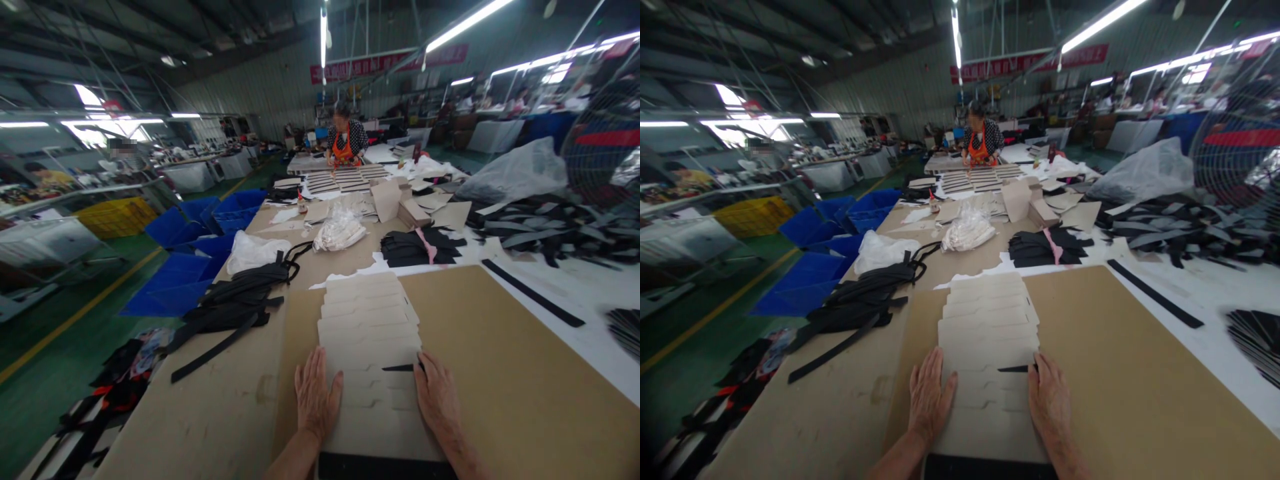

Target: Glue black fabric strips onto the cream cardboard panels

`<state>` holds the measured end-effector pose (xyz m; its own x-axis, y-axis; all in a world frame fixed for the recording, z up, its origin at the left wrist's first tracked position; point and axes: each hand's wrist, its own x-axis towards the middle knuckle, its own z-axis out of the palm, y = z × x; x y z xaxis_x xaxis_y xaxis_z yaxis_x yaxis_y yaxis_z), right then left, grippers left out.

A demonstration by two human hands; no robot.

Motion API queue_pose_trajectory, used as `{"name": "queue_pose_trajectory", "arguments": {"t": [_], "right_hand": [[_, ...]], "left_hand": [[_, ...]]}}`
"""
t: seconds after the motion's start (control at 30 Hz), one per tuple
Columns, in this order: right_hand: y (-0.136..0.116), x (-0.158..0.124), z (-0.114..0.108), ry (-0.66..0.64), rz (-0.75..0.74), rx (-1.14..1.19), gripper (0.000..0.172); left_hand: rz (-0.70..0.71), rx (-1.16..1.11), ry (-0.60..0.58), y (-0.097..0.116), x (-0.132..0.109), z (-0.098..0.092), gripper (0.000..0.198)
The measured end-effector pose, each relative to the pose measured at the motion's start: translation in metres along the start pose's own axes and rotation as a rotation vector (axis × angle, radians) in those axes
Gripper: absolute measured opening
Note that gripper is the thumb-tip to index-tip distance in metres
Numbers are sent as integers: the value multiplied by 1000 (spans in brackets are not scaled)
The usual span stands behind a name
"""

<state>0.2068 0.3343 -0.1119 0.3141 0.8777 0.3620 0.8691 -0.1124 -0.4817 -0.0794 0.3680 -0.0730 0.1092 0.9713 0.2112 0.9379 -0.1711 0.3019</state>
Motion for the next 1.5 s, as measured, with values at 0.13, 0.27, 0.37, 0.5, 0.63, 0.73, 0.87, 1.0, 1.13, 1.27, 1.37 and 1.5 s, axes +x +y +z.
{"name": "queue_pose_trajectory", "arguments": {"t": [0.13, 0.27, 0.37, 0.5, 0.63, 0.73, 0.87, 1.0, 1.13, 1.27, 1.37, 1.5], "right_hand": [[-1, 0, -1, 3, -2, 1, 57], [-3, -2, -1, 0, 9, 39, 55], [0, 0, -2, 2, 50, 94, 56], [7, 23, -4, 11, 104, 141, 59], [-1, 76, 0, 1, 50, 191, 55], [-27, 123, 9, -85, -148, 157, 49], [-71, 172, 32, -226, -350, 116, 44], [-90, 195, 57, -295, -370, 67, 42], [-88, 198, 66, -338, -346, 17, 40], [-85, 193, 64, -347, -334, -8, 37], [-84, 190, 64, -343, -336, -14, 37], [-83, 188, 64, -335, -348, -15, 35]], "left_hand": [[46, 21, 73, -6, -3, 5, 58], [94, -5, 122, -11, -4, 6, 59], [113, -45, 169, -15, -6, 7, 61], [123, -63, 192, -18, -8, 9, 62], [108, -68, 187, -18, -11, 8, 62], [108, -77, 195, -18, -11, 5, 61], [114, -74, 211, -17, -11, 1, 64], [152, -42, 202, -16, -10, -2, 66], [177, -24, 191, -14, -9, -7, 66], [186, -12, 189, -11, -9, -10, 69], [189, 1, 188, -10, -9, -10, 70], [180, 5, 187, -10, -10, -9, 70]]}}
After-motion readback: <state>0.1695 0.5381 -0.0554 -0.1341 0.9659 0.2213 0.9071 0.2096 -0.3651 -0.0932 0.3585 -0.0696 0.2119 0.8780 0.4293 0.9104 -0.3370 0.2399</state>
